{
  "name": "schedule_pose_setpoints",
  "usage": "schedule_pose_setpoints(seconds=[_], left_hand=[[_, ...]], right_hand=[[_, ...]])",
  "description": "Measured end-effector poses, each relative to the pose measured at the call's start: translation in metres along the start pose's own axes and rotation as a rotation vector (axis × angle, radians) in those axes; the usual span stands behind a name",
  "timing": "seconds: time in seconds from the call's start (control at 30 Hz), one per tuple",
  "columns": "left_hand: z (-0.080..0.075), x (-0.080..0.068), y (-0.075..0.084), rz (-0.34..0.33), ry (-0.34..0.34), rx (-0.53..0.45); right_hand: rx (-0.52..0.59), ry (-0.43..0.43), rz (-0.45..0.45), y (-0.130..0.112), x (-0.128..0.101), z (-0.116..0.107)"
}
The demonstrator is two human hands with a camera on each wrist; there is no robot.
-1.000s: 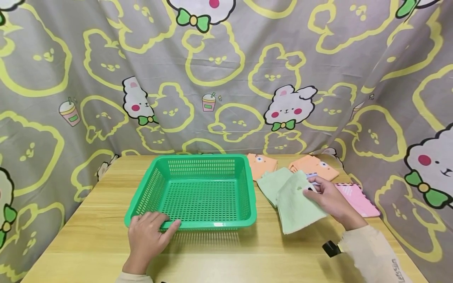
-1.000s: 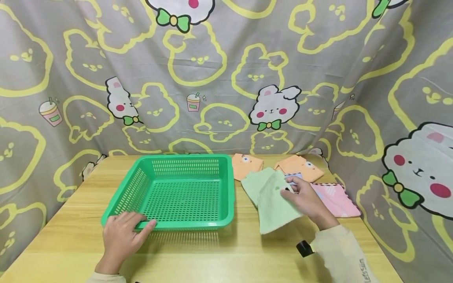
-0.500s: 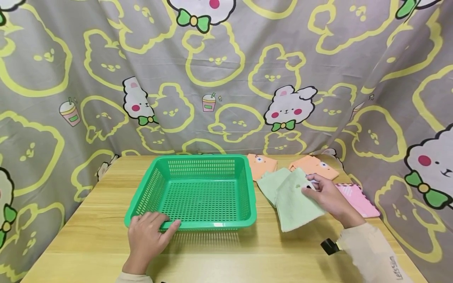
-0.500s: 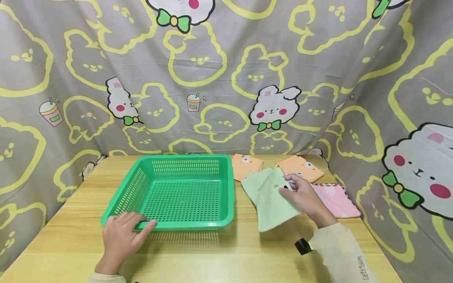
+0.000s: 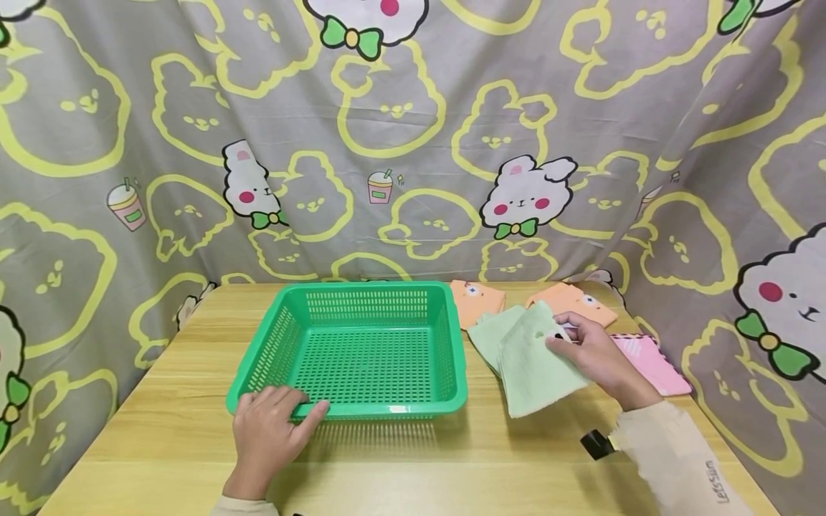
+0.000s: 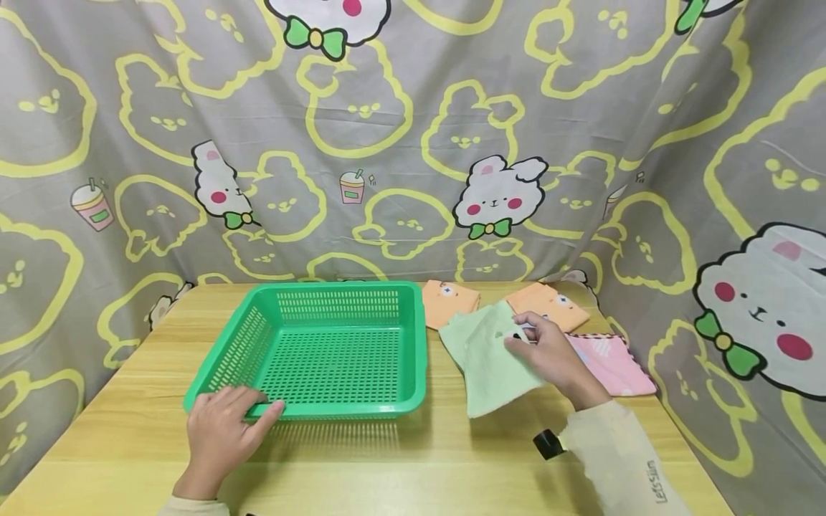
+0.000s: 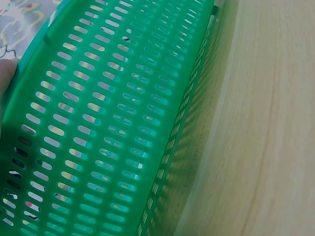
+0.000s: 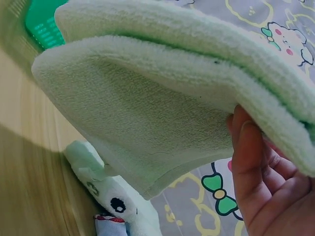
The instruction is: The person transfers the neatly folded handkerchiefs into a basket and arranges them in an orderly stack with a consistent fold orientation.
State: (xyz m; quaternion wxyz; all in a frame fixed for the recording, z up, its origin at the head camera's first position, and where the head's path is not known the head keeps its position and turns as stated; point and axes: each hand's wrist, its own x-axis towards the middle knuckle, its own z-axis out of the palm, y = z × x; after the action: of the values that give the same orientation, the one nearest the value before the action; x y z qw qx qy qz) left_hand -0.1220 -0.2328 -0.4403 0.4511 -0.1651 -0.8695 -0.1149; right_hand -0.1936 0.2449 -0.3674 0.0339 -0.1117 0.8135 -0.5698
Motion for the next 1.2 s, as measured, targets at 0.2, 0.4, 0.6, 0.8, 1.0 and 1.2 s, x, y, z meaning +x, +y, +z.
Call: schedule_pose_setpoints(seconds=[0.2,0.4,0.6,0.8,1.0,1.2], left_hand=[[-0.001,-0.001,0.0,0.0,-0.005,-0.002],[0.0,0.0,0.001,-0.007,-0.007,-0.002],[0.001,-0.001,-0.001,-0.019,-0.018,-0.004],[0.001,-0.003,-0.002,-0.022,-0.021,-0.002],[0.001,-0.003,-0.001,-0.018,-0.017,-0.001],[0.001,-0.001,-0.001,-0.003,-0.001,0.001]], right_hand=[[0.015,-0.009,-0.002,-0.003,0.002,0.0],[0.042,-0.025,0.01,-0.005,0.005,0.0],[0.037,-0.015,0.011,-0.007,0.006,0.001],[0.022,-0.01,0.013,-0.01,0.007,0.001],[0.035,-0.015,0.003,-0.011,0.009,0.002],[0.037,-0.007,-0.002,-0.014,0.01,0.002]])
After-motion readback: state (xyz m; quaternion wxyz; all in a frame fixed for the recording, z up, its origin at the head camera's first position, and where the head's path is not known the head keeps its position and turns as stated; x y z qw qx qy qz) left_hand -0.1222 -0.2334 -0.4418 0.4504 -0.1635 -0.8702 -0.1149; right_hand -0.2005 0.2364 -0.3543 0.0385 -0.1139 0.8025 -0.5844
